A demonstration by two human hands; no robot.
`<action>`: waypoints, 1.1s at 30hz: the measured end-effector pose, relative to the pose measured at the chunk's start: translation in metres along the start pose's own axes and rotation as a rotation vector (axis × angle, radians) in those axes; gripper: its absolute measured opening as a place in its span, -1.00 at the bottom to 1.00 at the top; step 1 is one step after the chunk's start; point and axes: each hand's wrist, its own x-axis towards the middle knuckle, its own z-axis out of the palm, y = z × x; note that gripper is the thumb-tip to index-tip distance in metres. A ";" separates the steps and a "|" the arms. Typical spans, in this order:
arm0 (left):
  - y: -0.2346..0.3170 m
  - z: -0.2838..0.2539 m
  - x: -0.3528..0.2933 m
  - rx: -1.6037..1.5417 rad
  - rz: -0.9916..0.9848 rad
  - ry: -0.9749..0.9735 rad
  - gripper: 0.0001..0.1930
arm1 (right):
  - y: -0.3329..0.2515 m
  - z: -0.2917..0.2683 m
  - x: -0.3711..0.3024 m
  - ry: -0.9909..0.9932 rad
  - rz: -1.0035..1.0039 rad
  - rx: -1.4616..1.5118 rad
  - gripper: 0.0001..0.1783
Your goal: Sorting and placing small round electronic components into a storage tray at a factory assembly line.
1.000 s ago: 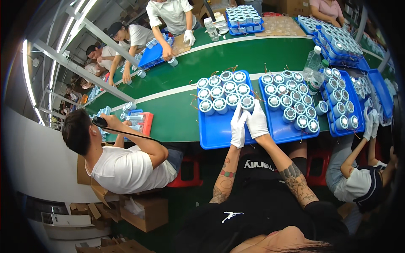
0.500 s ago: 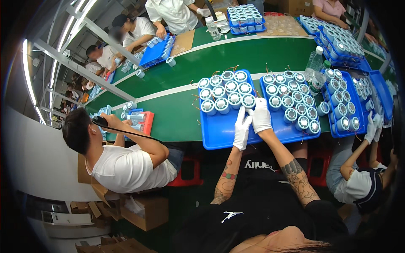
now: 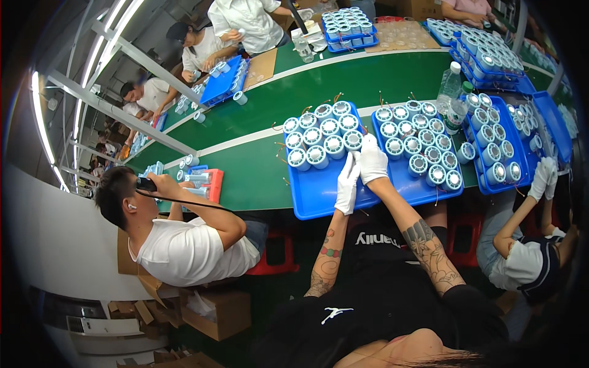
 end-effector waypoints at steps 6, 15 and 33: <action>-0.006 -0.002 0.003 0.000 0.013 0.006 -0.43 | 0.021 0.001 -0.014 0.209 -0.213 -0.001 -0.60; -0.010 -0.008 -0.003 -0.019 0.051 0.035 -0.48 | 0.091 -0.072 -0.056 0.294 -0.351 -0.133 -0.64; 0.016 0.083 -0.084 0.161 -0.049 0.027 -0.55 | 0.074 -0.149 -0.083 0.310 -0.671 0.192 -0.52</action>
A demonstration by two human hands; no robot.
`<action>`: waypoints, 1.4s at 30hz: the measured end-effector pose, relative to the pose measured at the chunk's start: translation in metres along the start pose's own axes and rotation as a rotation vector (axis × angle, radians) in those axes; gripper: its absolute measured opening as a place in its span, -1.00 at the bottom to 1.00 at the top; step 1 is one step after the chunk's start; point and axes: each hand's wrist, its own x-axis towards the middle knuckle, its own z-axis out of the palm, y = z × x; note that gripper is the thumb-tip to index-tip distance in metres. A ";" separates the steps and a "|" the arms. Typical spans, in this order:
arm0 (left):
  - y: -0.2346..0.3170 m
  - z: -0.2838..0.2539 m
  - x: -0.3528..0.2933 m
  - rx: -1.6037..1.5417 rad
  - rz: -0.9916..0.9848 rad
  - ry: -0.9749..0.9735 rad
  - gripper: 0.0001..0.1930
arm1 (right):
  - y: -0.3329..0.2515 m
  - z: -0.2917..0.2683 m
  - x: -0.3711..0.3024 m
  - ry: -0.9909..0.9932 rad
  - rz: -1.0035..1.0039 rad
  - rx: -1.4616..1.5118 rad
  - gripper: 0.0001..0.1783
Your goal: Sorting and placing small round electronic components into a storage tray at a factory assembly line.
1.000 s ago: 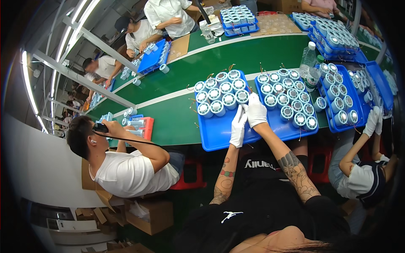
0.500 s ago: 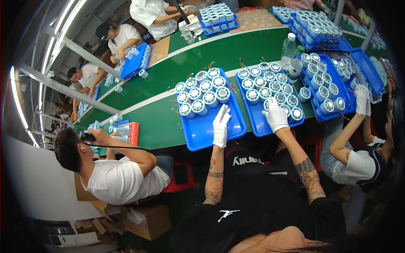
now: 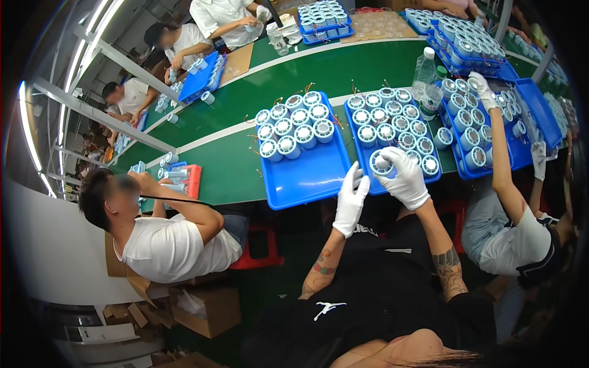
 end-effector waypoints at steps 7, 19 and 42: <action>-0.005 0.008 0.023 -0.724 -0.254 -0.472 -0.52 | -0.019 -0.033 0.012 -0.110 0.177 0.470 -0.57; -0.053 0.028 0.003 -1.138 -0.240 -0.498 -0.60 | -0.045 -0.016 0.016 -0.139 0.189 0.012 -0.68; -0.021 0.041 -0.021 -1.234 -0.126 -0.169 -0.59 | -0.073 0.010 0.016 -0.031 0.027 -0.143 -0.80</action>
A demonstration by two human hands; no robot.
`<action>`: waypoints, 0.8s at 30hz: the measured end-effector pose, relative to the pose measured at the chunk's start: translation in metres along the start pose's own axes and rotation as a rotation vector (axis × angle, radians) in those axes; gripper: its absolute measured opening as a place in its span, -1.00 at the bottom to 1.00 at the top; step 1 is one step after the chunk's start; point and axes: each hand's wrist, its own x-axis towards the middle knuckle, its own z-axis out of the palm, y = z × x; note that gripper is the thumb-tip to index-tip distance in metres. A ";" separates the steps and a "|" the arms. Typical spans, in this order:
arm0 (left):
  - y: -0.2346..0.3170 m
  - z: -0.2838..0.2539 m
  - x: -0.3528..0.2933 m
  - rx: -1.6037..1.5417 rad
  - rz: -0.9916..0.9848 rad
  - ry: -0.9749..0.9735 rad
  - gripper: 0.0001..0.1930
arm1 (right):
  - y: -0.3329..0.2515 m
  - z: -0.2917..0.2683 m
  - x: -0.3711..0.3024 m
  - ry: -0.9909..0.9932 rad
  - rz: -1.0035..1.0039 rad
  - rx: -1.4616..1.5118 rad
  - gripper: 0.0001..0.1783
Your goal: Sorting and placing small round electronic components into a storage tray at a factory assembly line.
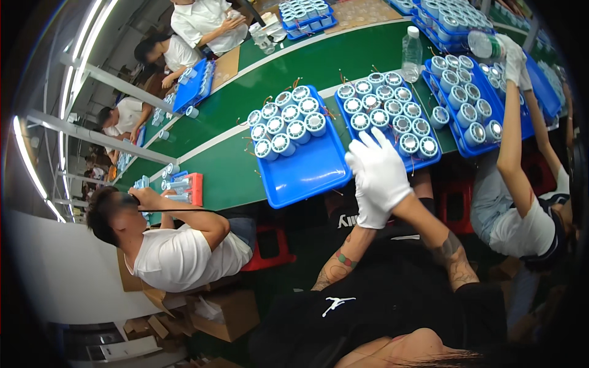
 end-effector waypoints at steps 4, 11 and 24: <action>0.021 0.022 0.011 -0.085 -0.122 0.011 -0.62 | 0.018 -0.001 0.019 -0.187 -0.007 0.125 -0.79; 0.025 -0.007 0.006 -0.127 -0.101 -0.024 -0.63 | 0.007 0.004 0.009 -0.040 0.087 0.121 -0.73; 0.024 0.010 0.007 0.025 -0.175 -0.114 -0.70 | 0.034 -0.027 0.039 -1.030 0.452 0.606 -0.75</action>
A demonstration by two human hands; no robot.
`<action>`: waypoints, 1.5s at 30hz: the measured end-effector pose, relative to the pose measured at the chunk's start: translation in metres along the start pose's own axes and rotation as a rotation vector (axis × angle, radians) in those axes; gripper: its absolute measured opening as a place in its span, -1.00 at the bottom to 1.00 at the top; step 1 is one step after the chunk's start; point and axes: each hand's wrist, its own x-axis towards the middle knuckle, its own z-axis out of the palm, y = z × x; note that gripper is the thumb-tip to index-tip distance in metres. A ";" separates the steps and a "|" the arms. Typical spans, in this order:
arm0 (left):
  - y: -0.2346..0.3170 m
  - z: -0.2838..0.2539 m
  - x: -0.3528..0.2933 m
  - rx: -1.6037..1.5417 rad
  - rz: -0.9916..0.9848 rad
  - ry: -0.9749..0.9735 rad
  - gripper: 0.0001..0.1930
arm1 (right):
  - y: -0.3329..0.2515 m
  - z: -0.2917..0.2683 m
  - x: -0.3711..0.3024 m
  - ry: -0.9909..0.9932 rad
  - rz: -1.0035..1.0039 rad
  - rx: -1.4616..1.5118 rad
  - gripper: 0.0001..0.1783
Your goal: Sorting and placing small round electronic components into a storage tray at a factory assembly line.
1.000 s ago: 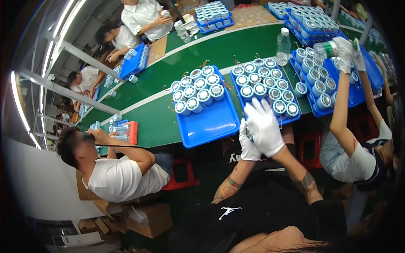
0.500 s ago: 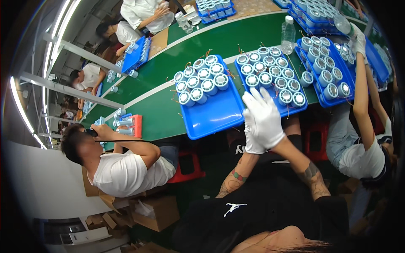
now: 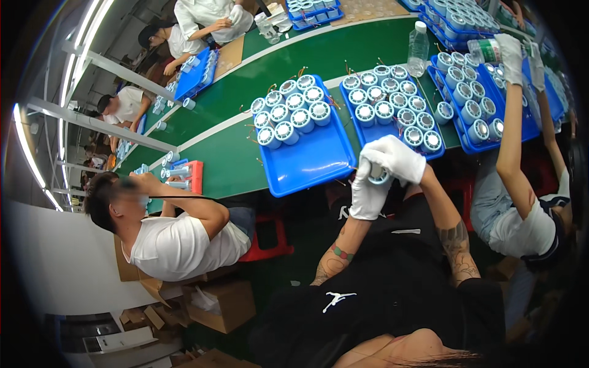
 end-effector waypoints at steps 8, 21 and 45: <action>-0.005 -0.024 -0.005 -0.197 0.040 -0.048 -0.69 | 0.001 0.040 -0.004 0.744 -0.295 -0.195 -0.77; -0.004 -0.024 -0.006 -0.069 0.015 0.063 -0.56 | 0.014 0.044 0.007 0.859 -0.327 -0.225 -0.83; 0.115 -0.029 -0.054 0.641 -0.016 0.251 -0.28 | 0.033 0.047 0.039 0.367 -0.371 0.388 -0.55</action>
